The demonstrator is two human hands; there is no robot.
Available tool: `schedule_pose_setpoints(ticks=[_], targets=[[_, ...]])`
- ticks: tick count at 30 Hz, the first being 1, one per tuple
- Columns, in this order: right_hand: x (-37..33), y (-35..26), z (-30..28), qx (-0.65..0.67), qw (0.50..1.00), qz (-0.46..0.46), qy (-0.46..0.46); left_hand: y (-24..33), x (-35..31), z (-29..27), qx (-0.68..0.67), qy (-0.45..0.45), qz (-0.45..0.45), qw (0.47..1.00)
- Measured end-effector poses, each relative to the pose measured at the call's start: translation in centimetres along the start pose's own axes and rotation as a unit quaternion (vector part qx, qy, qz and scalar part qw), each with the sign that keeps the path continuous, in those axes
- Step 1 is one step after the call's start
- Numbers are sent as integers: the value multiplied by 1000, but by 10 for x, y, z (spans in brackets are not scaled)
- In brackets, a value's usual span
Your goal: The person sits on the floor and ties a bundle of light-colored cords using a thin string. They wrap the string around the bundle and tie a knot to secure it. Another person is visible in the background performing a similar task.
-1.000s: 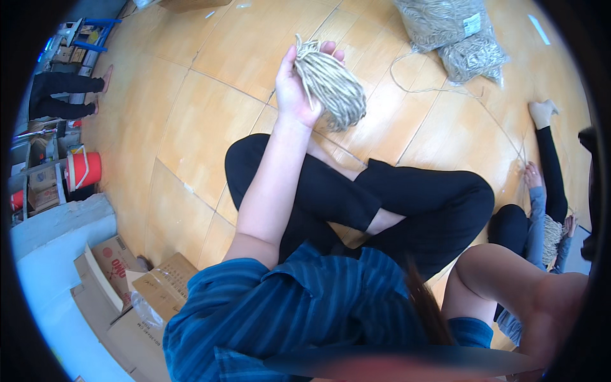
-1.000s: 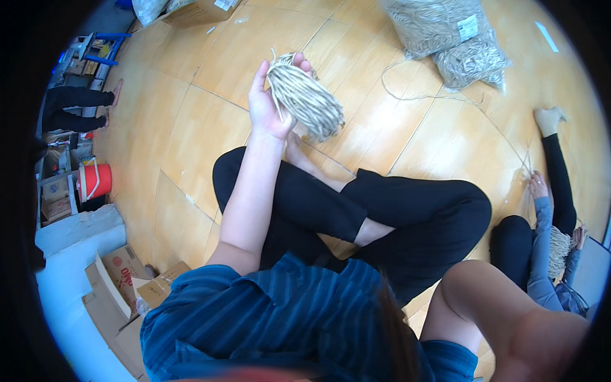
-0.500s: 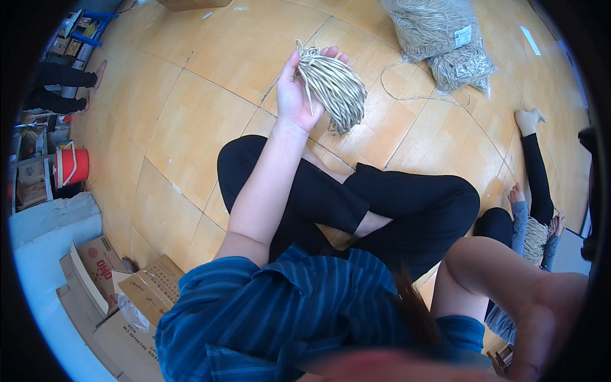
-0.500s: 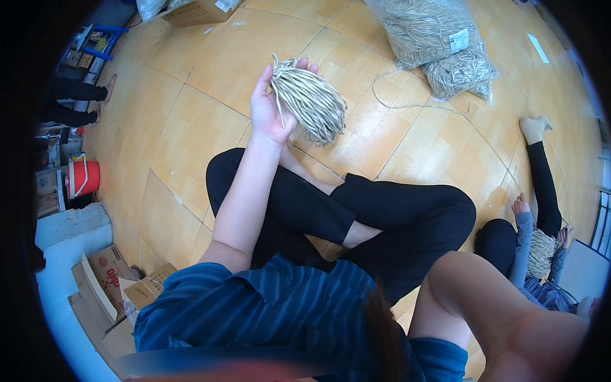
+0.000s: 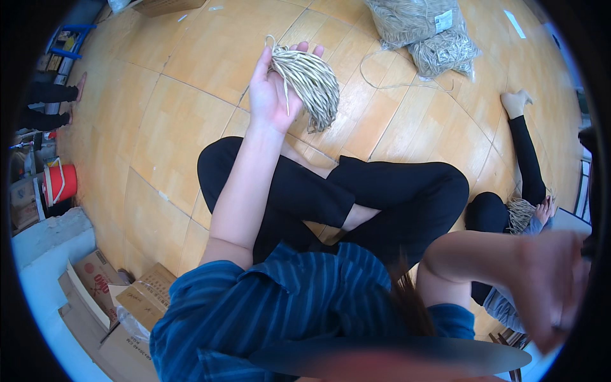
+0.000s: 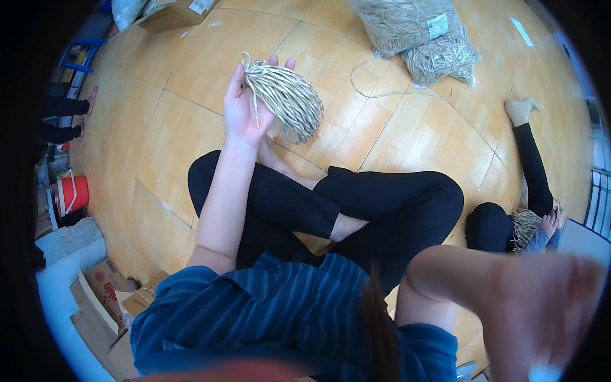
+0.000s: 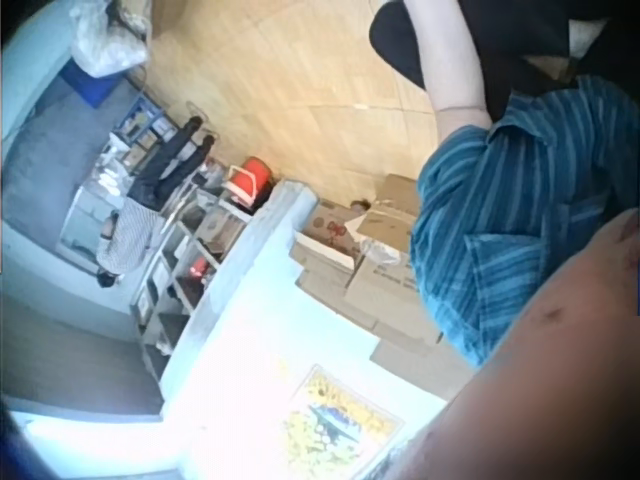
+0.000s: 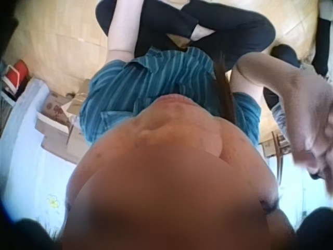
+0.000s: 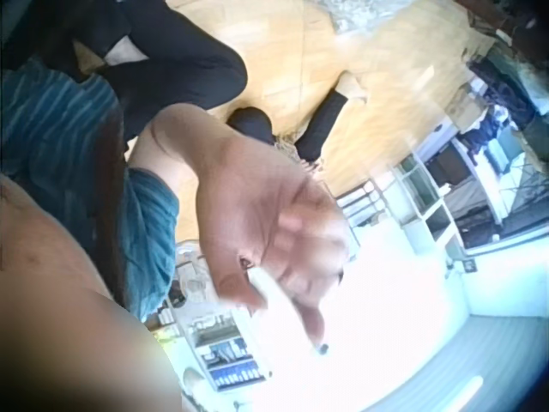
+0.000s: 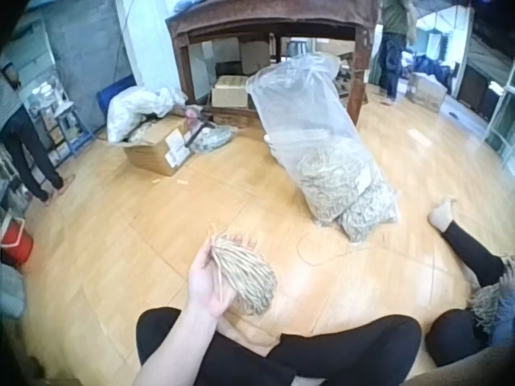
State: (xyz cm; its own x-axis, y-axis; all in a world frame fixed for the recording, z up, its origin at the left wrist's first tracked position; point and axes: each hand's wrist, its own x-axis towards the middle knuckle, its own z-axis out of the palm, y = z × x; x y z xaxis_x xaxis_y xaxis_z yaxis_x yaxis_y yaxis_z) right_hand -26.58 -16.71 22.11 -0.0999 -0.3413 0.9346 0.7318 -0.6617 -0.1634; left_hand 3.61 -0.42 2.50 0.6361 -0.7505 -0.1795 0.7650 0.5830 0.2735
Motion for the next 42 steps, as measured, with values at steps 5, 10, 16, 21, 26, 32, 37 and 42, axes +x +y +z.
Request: schedule_pose_setpoints(ticks=[5,10,16,21,26,32,37,42], targets=[[-150,58,56,-108,858,499,-59,-8,-8,3,-6,-20,-16,1000],[-220,75,97,-216,768,554,-239,-25,-11,1,53,22,9,998],[-242,85,97,-280,768,499,-289,-32,-13,-1,78,-1,-7,997],[-233,84,66,-267,760,550,-220,-40,-16,-1,182,-37,-9,983],[-214,87,43,-153,755,626,-119,-49,-17,-5,260,-61,-14,964],[-203,89,34,22,681,732,-21,-42,-9,-10,427,7,-107,898],[-213,97,35,66,657,748,-70,-40,-9,-19,432,66,-123,891],[-219,105,27,-15,718,685,-123,-38,-4,-44,719,30,-111,686]])
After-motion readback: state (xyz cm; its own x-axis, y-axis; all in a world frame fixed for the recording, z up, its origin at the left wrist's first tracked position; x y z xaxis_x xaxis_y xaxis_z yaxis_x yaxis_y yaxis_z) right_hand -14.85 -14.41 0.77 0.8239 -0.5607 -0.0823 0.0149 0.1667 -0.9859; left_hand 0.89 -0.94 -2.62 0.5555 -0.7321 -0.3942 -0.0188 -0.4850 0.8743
